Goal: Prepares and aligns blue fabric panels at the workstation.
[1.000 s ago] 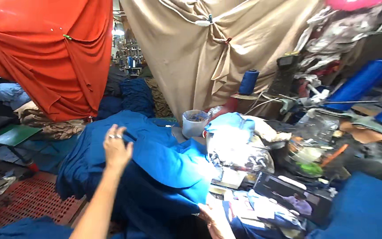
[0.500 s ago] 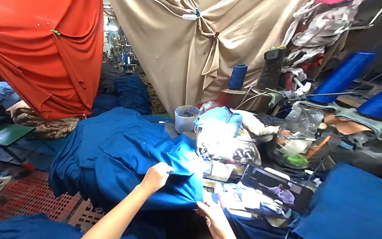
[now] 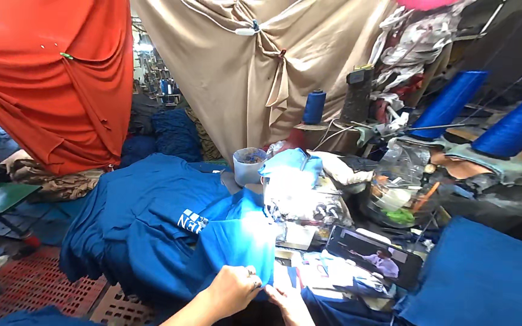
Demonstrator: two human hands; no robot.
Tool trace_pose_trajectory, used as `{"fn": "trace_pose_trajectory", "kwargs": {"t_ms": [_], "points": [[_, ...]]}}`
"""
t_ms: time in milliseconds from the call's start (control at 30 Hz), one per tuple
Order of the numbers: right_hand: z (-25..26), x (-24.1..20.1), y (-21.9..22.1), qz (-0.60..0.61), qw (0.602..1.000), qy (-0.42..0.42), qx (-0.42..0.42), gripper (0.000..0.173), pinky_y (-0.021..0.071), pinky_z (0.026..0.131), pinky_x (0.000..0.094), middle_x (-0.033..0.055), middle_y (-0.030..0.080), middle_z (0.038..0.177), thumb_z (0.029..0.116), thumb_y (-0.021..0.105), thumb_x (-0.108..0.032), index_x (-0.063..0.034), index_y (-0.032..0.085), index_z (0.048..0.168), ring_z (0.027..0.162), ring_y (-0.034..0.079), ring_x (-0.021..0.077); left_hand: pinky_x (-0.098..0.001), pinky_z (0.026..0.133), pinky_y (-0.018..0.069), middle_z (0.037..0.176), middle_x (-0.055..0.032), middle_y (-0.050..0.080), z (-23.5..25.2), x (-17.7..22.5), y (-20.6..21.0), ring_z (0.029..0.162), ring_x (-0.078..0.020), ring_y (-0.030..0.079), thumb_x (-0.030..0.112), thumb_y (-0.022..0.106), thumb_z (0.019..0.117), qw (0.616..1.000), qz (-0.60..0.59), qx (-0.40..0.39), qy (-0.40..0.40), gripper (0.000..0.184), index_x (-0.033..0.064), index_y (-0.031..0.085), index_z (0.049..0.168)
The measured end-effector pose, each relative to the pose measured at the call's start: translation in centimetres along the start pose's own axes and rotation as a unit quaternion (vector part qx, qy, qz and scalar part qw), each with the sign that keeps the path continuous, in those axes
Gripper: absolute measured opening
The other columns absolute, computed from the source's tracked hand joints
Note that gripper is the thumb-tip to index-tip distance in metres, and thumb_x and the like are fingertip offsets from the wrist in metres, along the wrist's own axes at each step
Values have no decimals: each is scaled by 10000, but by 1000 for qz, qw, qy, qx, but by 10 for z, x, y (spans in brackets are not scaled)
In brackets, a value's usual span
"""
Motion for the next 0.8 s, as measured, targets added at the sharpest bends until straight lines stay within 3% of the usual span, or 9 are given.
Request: {"fn": "trace_pose_trajectory", "kwargs": {"t_ms": [67, 167, 233, 300, 433, 567, 700, 800], "points": [[9, -6, 0, 4, 1000, -16, 7, 52, 587, 741, 295, 11, 717, 790, 891, 705, -74, -49, 715, 847, 755, 685, 94, -340, 524, 550, 771, -74, 663, 12, -4, 3, 613, -192, 652, 182, 643, 965, 1000, 8, 5, -12, 178, 80, 750, 866], [29, -21, 0, -12, 999, -46, 15, 105, 562, 718, 255, 0, 722, 842, 902, 698, -130, -43, 732, 950, 766, 669, 64, -366, 561, 574, 765, -100, 665, 39, -15, 7, 642, -221, 675, 149, 649, 946, 998, 22, 28, -45, 173, 48, 743, 841], [43, -31, 0, -28, 998, -48, 37, 100, 524, 661, 238, -38, 662, 722, 913, 678, -134, -71, 699, 838, 664, 612, 42, -414, 622, 606, 768, -130, 703, 54, -20, 10, 701, -263, 723, 126, 666, 924, 996, 30, 38, -76, 157, 24, 746, 835], [52, -37, -2, -44, 997, -45, 52, 146, 517, 649, 244, -34, 626, 685, 941, 670, -120, -58, 677, 809, 631, 588, 48, -452, 692, 616, 820, -155, 725, 63, -22, 13, 783, -299, 744, 111, 658, 932, 993, 22, 24, -112, 158, 3, 746, 855], [57, -47, -1, -41, 995, -73, 59, 173, 492, 594, 215, -59, 600, 637, 931, 640, -78, -75, 655, 758, 578, 554, 21, -450, 684, 615, 803, -145, 721, 69, -20, 19, 771, -294, 742, 94, 658, 919, 990, 30, 30, -132, 153, 4, 728, 817], [64, -48, -1, -53, 993, -74, 72, 153, 483, 590, 208, -56, 594, 645, 937, 611, -45, -51, 664, 794, 578, 545, 16, -515, 815, 587, 915, -193, 744, 83, -26, 24, 919, -354, 740, 136, 600, 971, 980, 14, -53, -192, 225, -17, 750, 903], [75, -57, -1, -75, 991, -63, 92, 121, 489, 603, 216, -16, 618, 686, 961, 625, -23, 0, 686, 859, 603, 560, 34, -511, 1062, 471, 1277, -223, 662, 120, -39, 17, 1251, -367, 609, 222, 477, 1063, 939, -38, -173, -295, 355, -14, 698, 1211], [81, -60, -3, -103, 989, -47, 99, 139, 468, 571, 227, -8, 605, 687, 981, 660, -108, 4, 708, 914, 575, 530, 43, -514, 1119, 423, 1322, -201, 649, 136, -55, 12, 1309, -349, 569, 261, 513, 1048, 916, -60, -223, -329, 358, 16, 708, 1222]]}}
Point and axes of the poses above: each hand's wrist, its own z-axis towards the middle knuckle, its own y-axis out of the palm, x = y × z, the point moved 4 cm from there along z, towards the middle knuckle
